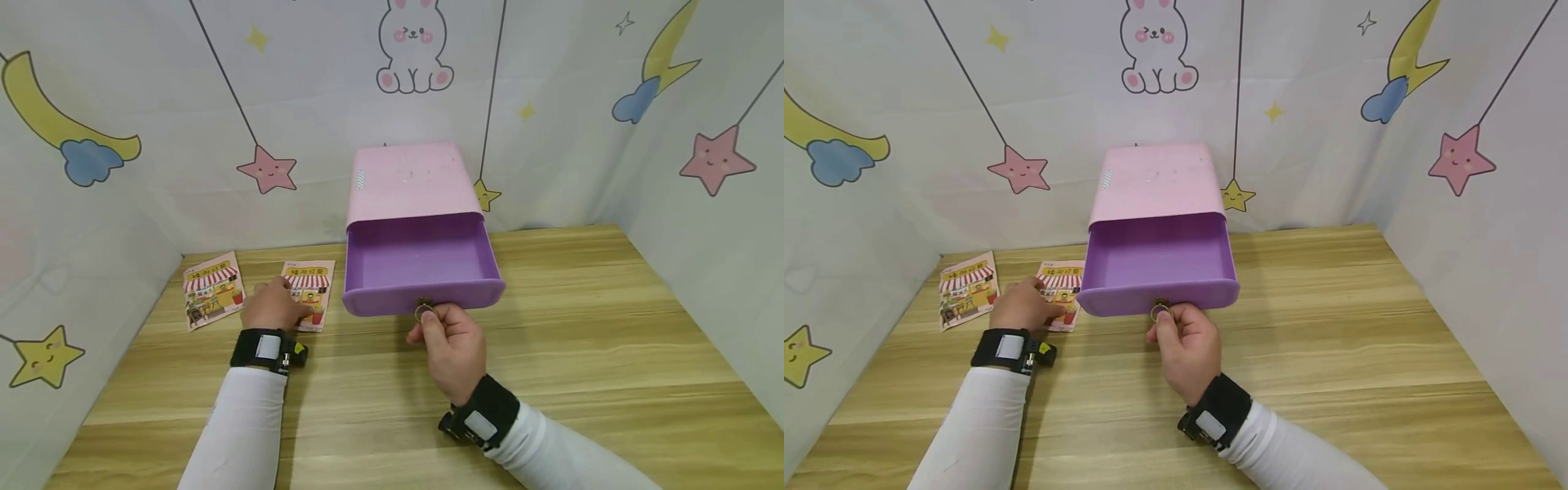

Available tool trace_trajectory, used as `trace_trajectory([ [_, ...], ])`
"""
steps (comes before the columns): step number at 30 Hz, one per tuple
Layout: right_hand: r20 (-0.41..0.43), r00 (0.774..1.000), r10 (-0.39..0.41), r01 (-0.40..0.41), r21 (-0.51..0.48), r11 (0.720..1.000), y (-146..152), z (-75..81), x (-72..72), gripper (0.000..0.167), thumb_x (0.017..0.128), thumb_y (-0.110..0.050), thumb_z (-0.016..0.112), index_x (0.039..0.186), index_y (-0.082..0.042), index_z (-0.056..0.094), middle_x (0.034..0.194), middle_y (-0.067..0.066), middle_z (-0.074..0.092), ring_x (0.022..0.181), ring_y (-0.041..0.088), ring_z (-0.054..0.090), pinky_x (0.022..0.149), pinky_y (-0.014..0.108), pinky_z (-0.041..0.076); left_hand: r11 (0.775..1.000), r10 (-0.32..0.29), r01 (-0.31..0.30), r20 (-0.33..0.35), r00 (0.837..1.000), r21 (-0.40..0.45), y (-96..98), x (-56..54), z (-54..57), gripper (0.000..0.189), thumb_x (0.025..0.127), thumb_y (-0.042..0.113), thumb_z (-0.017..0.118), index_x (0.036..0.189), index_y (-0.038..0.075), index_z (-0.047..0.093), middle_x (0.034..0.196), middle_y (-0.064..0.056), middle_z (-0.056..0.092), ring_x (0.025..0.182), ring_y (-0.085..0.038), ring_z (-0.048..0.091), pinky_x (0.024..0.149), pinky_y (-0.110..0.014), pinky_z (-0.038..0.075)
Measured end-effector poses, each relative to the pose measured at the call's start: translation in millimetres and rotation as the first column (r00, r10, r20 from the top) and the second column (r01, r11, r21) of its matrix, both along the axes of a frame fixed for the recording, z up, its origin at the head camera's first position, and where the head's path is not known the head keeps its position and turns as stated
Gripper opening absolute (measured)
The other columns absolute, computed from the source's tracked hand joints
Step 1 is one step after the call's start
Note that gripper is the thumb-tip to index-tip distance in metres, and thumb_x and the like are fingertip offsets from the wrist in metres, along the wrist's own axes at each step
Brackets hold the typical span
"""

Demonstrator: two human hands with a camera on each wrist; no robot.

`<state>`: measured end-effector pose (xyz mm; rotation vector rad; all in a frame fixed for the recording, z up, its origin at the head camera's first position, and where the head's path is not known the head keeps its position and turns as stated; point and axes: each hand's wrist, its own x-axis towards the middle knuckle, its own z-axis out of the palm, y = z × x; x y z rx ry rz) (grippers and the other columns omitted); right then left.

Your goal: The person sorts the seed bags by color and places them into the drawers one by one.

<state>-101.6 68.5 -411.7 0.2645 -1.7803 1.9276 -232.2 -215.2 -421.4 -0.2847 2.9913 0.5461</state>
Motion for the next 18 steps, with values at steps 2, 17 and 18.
trace_trajectory([
  [2, -0.005, 1.000, -0.002, 0.002, 0.003, 1.000, 0.0, 0.2, -0.1, 0.021, 0.102, 0.006, 0.055, 0.083, 0.010, 0.062, 0.068, 0.026, 0.066, 0.062, 0.007, 0.069, 0.065, 0.025, 0.061, 1.000, 0.000, 0.000, -0.008, 1.000, 0.007, -0.5, 0.2, 0.1, 0.079, 0.085, 0.044, 0.085, 0.142, -0.002, 0.057, 0.131, -0.036, 0.058, 0.116, -0.053, 0.057, 0.089, -0.061, 0.053],
  [17, -0.004, 1.000, -0.009, 0.009, 0.007, 1.000, 0.0, 1.0, 0.1, 0.021, 0.101, 0.007, 0.055, 0.081, 0.009, 0.062, 0.067, 0.025, 0.066, 0.061, 0.007, 0.068, 0.063, 0.024, 0.061, 0.998, 0.015, -0.009, -0.117, 0.993, 0.055, 3.1, 2.1, 3.1, 0.043, 0.095, 0.009, 0.066, 0.137, -0.001, 0.061, 0.122, -0.030, 0.068, 0.097, -0.042, 0.067, 0.069, -0.048, 0.055],
  [18, 0.001, 1.000, -0.009, 0.009, 0.006, 1.000, 0.2, 1.0, 0.1, 0.021, 0.100, 0.007, 0.055, 0.081, 0.009, 0.062, 0.067, 0.025, 0.066, 0.061, 0.007, 0.068, 0.063, 0.024, 0.061, 0.998, 0.022, -0.015, -0.126, 0.992, 0.063, 3.1, 1.5, 3.2, 0.042, 0.096, 0.007, 0.063, 0.137, -0.001, 0.061, 0.122, -0.030, 0.069, 0.095, -0.041, 0.067, 0.067, -0.046, 0.055],
])
